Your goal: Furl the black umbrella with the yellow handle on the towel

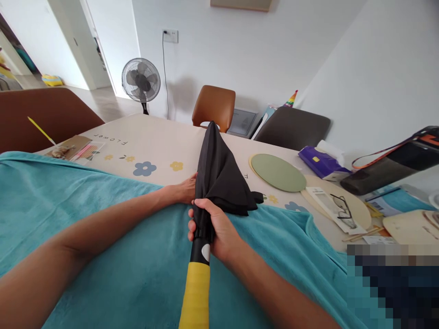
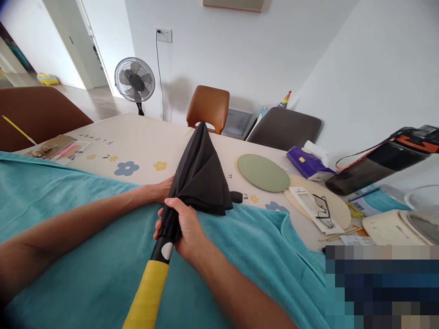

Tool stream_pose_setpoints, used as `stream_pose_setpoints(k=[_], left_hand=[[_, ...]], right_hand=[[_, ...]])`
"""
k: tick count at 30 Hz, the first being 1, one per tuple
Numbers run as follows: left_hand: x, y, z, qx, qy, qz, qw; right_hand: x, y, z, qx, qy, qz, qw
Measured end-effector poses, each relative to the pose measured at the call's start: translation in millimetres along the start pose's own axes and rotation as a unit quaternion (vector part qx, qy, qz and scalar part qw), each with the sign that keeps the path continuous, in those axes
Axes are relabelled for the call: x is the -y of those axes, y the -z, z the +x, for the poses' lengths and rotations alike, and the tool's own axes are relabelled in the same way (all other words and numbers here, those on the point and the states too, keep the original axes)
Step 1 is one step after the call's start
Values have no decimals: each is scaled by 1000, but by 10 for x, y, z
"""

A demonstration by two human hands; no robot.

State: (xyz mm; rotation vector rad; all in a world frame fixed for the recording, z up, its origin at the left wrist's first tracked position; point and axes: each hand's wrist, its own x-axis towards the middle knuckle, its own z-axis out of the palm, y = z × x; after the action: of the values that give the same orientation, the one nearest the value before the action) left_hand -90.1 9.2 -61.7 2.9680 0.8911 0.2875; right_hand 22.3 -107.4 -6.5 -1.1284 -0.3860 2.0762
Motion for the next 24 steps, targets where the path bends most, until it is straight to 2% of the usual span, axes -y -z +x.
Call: stream_pose_setpoints(k=[3,5,9,12,15,17,19,21,24], left_hand=[[139,74,-10,67,9,26,997],[267,131,-23,68,69,47,994],[497,260,-84,23,192,65,979],[481,379,-87,-54,215,42,974],[263,480,38,-139,169,-6,976],[61,509,200,-146,99,-37,984],[-133,503,407,-112,16,-43,993],[-289,474,629,-49,-62,-27,997],[-425,416,918,68,-116,9,991]], right_hand=[[50,91,113,-15,-13,-24,1000],[74,152,189,-2,0,-25,1000],[64,218,271,30,9,-37,999],[29,234,287,32,29,-43,998],[6,250,306,46,46,-40,997],[1,260,320,56,53,-39,996],[3,265,327,60,59,-38,996],[7,265,325,60,59,-34,996],[12,262,310,59,54,-32,996]])
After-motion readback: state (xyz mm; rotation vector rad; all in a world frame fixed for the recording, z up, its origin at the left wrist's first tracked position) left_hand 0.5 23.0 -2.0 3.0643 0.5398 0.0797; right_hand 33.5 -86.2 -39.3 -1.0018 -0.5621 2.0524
